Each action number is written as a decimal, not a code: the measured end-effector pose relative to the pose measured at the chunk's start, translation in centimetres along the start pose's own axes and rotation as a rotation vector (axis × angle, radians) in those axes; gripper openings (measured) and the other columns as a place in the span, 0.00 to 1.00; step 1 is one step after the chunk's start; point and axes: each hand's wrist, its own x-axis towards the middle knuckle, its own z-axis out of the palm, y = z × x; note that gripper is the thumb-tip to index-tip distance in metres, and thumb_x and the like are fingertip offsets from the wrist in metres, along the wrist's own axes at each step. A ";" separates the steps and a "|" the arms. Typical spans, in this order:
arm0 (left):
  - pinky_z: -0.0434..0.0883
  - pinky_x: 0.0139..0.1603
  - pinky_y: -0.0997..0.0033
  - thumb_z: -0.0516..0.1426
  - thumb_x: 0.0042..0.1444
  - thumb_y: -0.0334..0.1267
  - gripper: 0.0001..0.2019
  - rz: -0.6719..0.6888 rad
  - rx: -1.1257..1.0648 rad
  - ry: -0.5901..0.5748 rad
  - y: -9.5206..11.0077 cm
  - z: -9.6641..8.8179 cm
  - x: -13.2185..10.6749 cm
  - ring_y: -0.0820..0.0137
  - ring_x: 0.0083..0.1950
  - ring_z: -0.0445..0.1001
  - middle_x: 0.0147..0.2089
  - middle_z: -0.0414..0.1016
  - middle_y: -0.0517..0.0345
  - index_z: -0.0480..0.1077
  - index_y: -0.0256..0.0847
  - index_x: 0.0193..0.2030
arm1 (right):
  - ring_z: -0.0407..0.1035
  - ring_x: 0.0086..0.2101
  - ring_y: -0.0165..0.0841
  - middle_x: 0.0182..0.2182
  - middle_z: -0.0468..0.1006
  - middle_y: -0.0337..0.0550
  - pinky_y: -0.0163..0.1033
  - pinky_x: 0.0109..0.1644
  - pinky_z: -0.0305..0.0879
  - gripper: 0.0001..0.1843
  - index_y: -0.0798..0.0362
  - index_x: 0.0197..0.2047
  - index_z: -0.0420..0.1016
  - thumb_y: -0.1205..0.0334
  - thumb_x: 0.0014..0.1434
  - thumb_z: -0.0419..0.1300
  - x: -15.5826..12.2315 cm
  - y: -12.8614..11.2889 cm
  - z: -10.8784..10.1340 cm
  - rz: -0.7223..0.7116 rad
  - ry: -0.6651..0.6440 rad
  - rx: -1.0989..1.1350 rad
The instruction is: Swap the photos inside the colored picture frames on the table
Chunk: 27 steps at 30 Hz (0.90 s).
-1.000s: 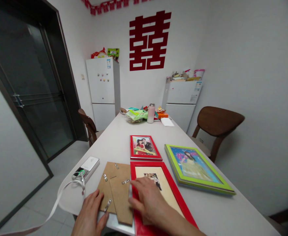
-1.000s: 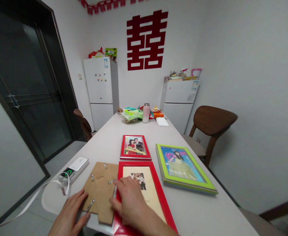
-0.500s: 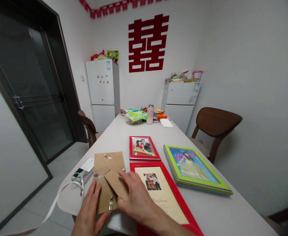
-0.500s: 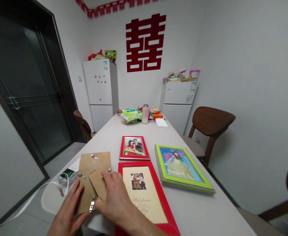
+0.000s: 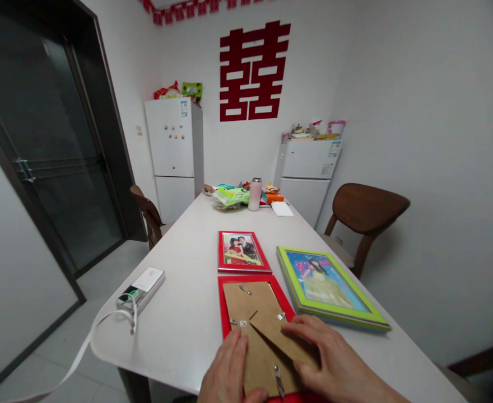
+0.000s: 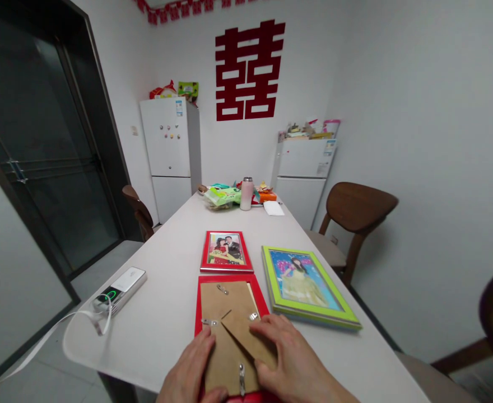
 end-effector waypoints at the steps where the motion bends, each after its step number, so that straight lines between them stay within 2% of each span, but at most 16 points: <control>1: 0.63 0.53 0.59 0.57 0.44 0.37 0.31 -0.023 0.012 -0.025 0.1 0.0 0.4 0.57 0.58 0.55 0.57 0.57 0.41 0.53 0.33 0.57 | 0.62 0.43 0.38 0.41 0.70 0.47 0.41 0.49 0.55 0.23 0.53 0.41 0.71 0.67 0.38 0.52 0.0 0.2 0.2 0.007 -0.004 -0.025; 5: 0.62 0.52 0.49 0.57 0.43 0.36 0.26 -0.154 0.077 -0.129 1.0 -1.4 2.6 0.54 0.56 0.59 0.55 0.61 0.44 0.61 0.35 0.51 | 0.62 0.42 0.37 0.40 0.69 0.49 0.41 0.49 0.56 0.24 0.58 0.42 0.71 0.69 0.37 0.50 0.7 0.5 1.3 0.009 0.003 -0.094; 8: 0.61 0.52 0.49 0.55 0.44 0.35 0.23 -0.215 0.110 -0.210 1.6 -2.3 3.6 0.56 0.55 0.60 0.55 0.61 0.43 0.63 0.33 0.50 | 0.61 0.41 0.38 0.40 0.69 0.50 0.41 0.48 0.56 0.25 0.58 0.42 0.70 0.68 0.38 0.51 0.7 0.5 1.9 0.004 0.008 -0.119; 12: 0.59 0.53 0.49 0.53 0.48 0.39 0.24 -0.166 0.103 -0.279 1.5 -2.1 3.3 0.56 0.57 0.56 0.57 0.58 0.43 0.60 0.33 0.52 | 0.61 0.42 0.38 0.40 0.69 0.49 0.40 0.48 0.57 0.23 0.57 0.42 0.71 0.67 0.38 0.51 0.1 0.6 2.2 0.011 -0.008 -0.127; 16: 0.58 0.53 0.47 0.53 0.47 0.49 0.31 -0.074 0.080 -0.264 1.0 -1.4 2.7 0.54 0.59 0.52 0.59 0.52 0.38 0.56 0.31 0.54 | 0.59 0.43 0.38 0.41 0.67 0.51 0.42 0.50 0.55 0.24 0.60 0.43 0.70 0.68 0.40 0.51 0.5 1.0 3.0 -0.003 0.063 -0.166; 19: 0.58 0.53 0.48 0.51 0.49 0.47 0.28 -0.048 0.056 -0.232 0.5 -1.2 2.6 0.57 0.58 0.55 0.58 0.55 0.38 0.56 0.33 0.54 | 0.58 0.44 0.39 0.42 0.67 0.52 0.43 0.50 0.55 0.22 0.60 0.44 0.69 0.67 0.42 0.51 0.9 1.5 3.6 -0.044 0.116 -0.184; 22: 0.58 0.52 0.46 0.53 0.48 0.47 0.28 -0.029 0.017 -0.226 0.3 -1.0 2.4 0.56 0.57 0.57 0.57 0.56 0.36 0.57 0.33 0.53 | 0.58 0.43 0.39 0.42 0.67 0.51 0.44 0.49 0.55 0.21 0.58 0.43 0.69 0.67 0.43 0.52 0.8 1.9 3.8 -0.065 0.116 -0.192; 24: 0.58 0.52 0.45 0.56 0.45 0.47 0.27 -0.031 -0.026 -0.240 0.3 -1.1 2.4 0.55 0.56 0.58 0.56 0.58 0.38 0.60 0.35 0.50 | 0.59 0.42 0.39 0.41 0.67 0.50 0.44 0.48 0.56 0.20 0.56 0.41 0.70 0.67 0.42 0.53 0.7 2.1 3.7 -0.075 0.097 -0.192; 27: 0.56 0.54 0.47 0.59 0.42 0.45 0.19 -0.089 -0.085 -0.234 0.7 -1.6 2.5 0.57 0.56 0.60 0.55 0.62 0.43 0.66 0.38 0.40 | 0.59 0.40 0.38 0.39 0.67 0.49 0.43 0.46 0.56 0.19 0.55 0.40 0.71 0.66 0.42 0.54 0.7 2.4 3.5 -0.081 0.093 -0.198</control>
